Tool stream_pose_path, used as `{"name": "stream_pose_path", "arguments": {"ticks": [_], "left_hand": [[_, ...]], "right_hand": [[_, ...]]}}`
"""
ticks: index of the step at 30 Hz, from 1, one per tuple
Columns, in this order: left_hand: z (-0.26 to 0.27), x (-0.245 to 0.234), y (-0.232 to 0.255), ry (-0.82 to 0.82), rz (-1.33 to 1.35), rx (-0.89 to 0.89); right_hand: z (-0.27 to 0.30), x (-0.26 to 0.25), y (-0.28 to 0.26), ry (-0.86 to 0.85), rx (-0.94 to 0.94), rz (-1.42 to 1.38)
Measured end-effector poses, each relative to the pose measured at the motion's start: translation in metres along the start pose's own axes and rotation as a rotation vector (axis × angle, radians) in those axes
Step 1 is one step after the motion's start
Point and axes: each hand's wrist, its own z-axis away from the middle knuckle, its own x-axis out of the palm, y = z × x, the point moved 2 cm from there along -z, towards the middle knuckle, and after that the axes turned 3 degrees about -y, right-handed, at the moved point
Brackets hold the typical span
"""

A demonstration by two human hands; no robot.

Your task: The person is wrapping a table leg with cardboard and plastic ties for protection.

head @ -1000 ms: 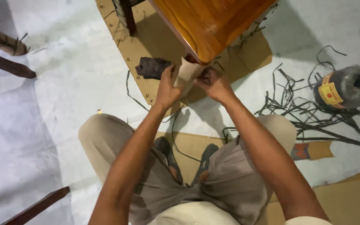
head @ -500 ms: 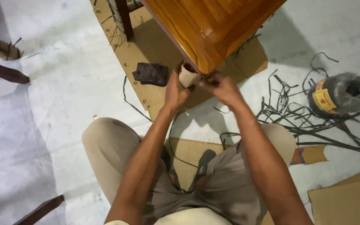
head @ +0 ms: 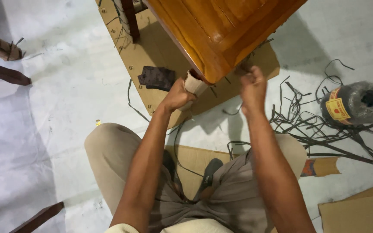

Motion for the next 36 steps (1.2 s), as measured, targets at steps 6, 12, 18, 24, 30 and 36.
{"name": "stream_pose_path", "arguments": {"ticks": [6, 12, 18, 24, 30, 36], "left_hand": [[0.006, 0.003, 0.019, 0.018, 0.072, -0.002], [0.002, 0.002, -0.003, -0.043, 0.123, 0.011], [0.0, 0.003, -0.022, -0.067, 0.246, 0.057], [0.002, 0.002, -0.02, 0.095, 0.563, 0.1], [-0.006, 0.007, -0.006, 0.245, 0.879, 0.27], [-0.01, 0.005, -0.017, 0.527, 0.596, 0.319]], "right_hand": [[0.034, 0.052, 0.02, -0.286, 0.082, 0.088], [0.055, 0.064, -0.006, -0.658, -0.009, 0.027], [0.05, 0.094, -0.027, -0.663, -0.237, 0.259], [0.048, 0.099, -0.03, -0.602, -0.426, 0.412], [0.052, 0.101, -0.03, -0.481, -0.544, 0.555], [0.058, 0.105, -0.04, -0.522, -0.501, 0.463]]}}
